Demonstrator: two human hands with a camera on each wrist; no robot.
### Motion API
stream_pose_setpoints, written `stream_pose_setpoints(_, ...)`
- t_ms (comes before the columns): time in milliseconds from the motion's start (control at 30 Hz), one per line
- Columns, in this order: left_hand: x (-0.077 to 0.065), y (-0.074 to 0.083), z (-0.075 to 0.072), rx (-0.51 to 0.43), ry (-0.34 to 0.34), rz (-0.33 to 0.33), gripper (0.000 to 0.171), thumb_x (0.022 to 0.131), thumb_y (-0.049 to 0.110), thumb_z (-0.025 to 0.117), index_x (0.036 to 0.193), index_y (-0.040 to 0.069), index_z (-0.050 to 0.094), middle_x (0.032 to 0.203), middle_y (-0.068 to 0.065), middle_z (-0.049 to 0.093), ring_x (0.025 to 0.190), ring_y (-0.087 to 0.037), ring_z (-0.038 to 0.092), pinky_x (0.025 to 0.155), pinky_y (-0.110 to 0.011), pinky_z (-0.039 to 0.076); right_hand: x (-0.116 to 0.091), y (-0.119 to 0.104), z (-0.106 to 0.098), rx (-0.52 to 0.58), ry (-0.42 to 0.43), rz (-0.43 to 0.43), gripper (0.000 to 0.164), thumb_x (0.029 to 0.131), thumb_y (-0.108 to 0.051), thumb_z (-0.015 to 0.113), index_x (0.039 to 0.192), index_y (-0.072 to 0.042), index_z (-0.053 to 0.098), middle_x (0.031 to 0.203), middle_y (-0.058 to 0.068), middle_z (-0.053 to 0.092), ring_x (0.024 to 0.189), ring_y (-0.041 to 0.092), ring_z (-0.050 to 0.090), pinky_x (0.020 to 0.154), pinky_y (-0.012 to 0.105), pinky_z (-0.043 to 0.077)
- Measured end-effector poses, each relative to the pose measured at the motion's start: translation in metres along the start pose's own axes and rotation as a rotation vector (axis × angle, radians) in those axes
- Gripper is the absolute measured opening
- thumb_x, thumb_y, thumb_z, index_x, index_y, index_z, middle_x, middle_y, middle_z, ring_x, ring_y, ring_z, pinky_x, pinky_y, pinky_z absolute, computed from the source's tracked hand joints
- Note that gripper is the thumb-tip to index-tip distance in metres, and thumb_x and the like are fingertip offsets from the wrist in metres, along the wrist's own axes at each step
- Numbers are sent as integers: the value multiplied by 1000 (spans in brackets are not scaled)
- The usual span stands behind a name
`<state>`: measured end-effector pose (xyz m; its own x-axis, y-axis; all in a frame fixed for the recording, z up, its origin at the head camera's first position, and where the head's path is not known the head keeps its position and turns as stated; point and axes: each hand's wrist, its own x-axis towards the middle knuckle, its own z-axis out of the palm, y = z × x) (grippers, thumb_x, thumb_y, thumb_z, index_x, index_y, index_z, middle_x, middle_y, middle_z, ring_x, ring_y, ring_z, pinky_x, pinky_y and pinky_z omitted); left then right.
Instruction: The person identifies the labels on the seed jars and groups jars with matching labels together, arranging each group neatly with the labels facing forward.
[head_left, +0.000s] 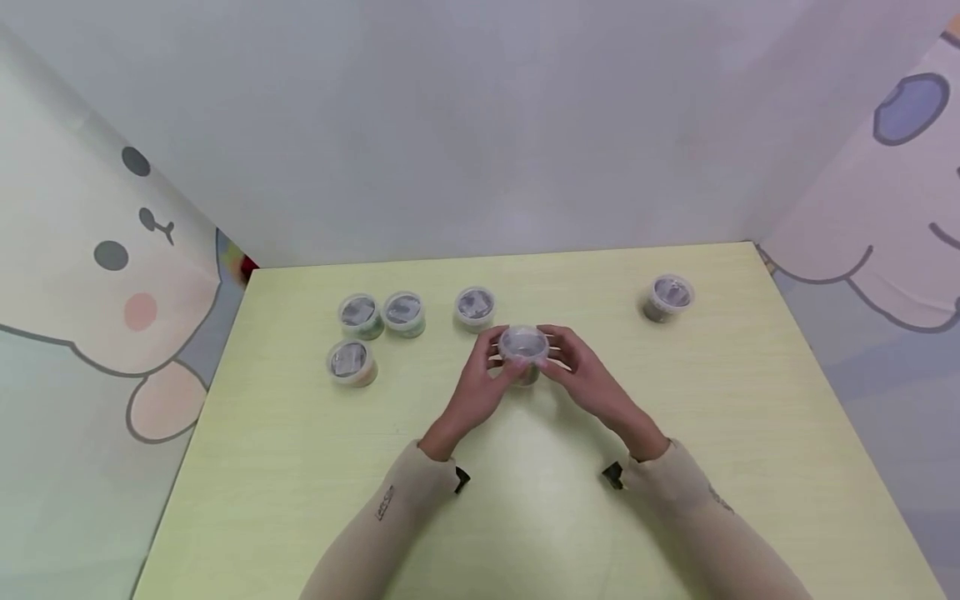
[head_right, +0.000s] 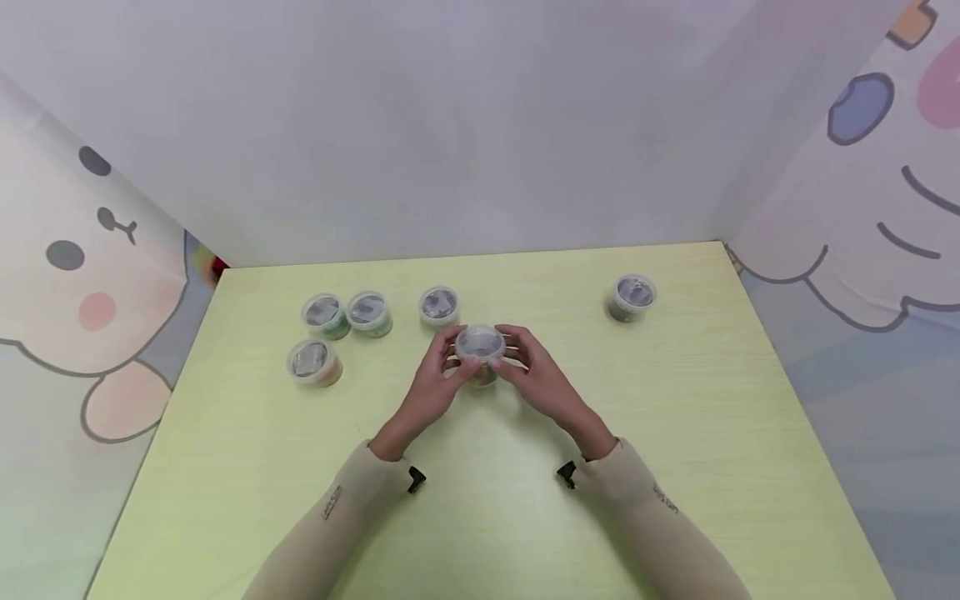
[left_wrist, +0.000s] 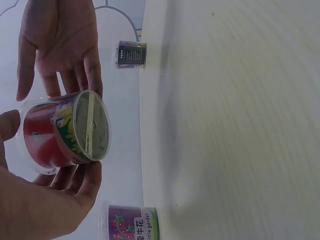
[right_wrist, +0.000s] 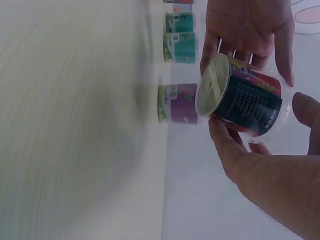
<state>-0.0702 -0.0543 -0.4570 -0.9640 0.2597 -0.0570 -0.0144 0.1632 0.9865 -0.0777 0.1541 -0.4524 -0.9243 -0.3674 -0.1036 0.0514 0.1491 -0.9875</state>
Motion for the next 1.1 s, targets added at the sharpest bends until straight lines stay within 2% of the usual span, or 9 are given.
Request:
stream_pose_setpoints(200, -2, -3, -1, 20, 31, 16, 55, 104, 16, 68, 150, 1, 41, 142, -20, 54, 126, -35, 55, 106, -50, 49, 2, -1, 10, -3, 29, 13, 50, 107, -4, 60, 154, 1, 42, 150, 25, 52, 140, 42, 52, 111, 44, 49)
stream_pose_setpoints(367, -4, -3, -4, 23, 18, 3, 53, 105, 16, 66, 150, 3, 41, 142, -19, 54, 126, -34, 55, 106, -48, 49, 1, -2, 12, -4, 15, 25, 50, 109, -7, 57, 155, 2, 41, 151, 26, 51, 140, 42, 52, 113, 49, 48)
stream_pose_setpoints(667, -7, -3, -13, 5, -11, -6, 48, 110, 17, 59, 151, 2, 40, 148, -21, 51, 132, -38, 54, 111, -56, 47, 1, -2, 10, 55, -52, 43, 51, 113, -16, 51, 160, -2, 37, 154, 26, 48, 143, 41, 49, 116, 55, 45)
stream_pose_setpoints(867, -11, -5, -14, -9, -37, -4, 53, 112, 20, 57, 157, 0, 37, 152, -22, 49, 136, -38, 53, 113, -55, 47, -1, -4, 11, 66, -79, 46, 52, 114, -19, 50, 161, -3, 35, 158, 25, 44, 146, 41, 44, 118, 58, 42)
stream_pose_setpoints(1100, -14, -4, -9, -5, 42, 8, 50, 110, 17, 60, 153, 0, 40, 147, -22, 52, 130, -38, 56, 110, -55, 49, -1, -3, 15, 11, -22, 44, 51, 112, -15, 55, 159, -4, 39, 152, 22, 50, 139, 40, 51, 113, 52, 47)
